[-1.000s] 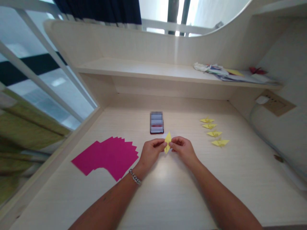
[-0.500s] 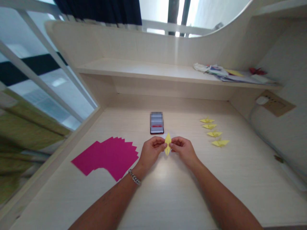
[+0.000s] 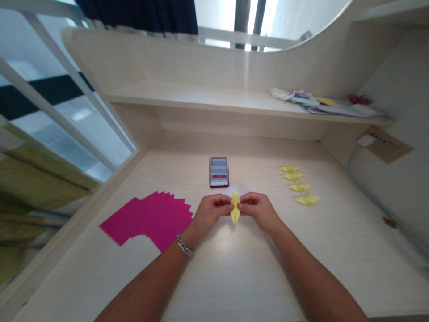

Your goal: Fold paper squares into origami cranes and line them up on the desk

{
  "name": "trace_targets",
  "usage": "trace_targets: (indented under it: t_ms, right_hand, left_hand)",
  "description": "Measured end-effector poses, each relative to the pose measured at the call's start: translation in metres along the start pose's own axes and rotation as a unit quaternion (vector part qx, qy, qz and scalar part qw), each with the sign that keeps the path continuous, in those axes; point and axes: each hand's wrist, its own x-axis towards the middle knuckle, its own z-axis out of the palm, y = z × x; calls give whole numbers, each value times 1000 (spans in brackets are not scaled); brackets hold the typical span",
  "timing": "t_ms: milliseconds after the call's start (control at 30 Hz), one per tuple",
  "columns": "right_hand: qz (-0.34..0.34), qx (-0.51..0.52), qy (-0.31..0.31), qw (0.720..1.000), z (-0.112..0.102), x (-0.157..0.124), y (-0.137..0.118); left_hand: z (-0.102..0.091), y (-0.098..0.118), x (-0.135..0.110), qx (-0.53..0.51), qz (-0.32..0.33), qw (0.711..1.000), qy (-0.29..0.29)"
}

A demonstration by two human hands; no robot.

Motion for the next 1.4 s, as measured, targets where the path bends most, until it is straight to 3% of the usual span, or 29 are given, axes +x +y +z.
trace_targets:
  t_ms: [200,500,933,1400]
  right_hand:
    - [5,33,-18,999,-1,0,1]
    - [12,-12,10,1000,2,0,-1]
    - [-52,-113,32,992,2,2,2]
    - [-35,-62,34,997,5,4,7]
  left_hand:
    - [-1,-1,0,-25,6,1000,-4]
    - [-4,-6,3,71,63,995,-5]
    - [-1,-7,3,51,27,998,7]
    - [-2,-13,5,40,36,999,6]
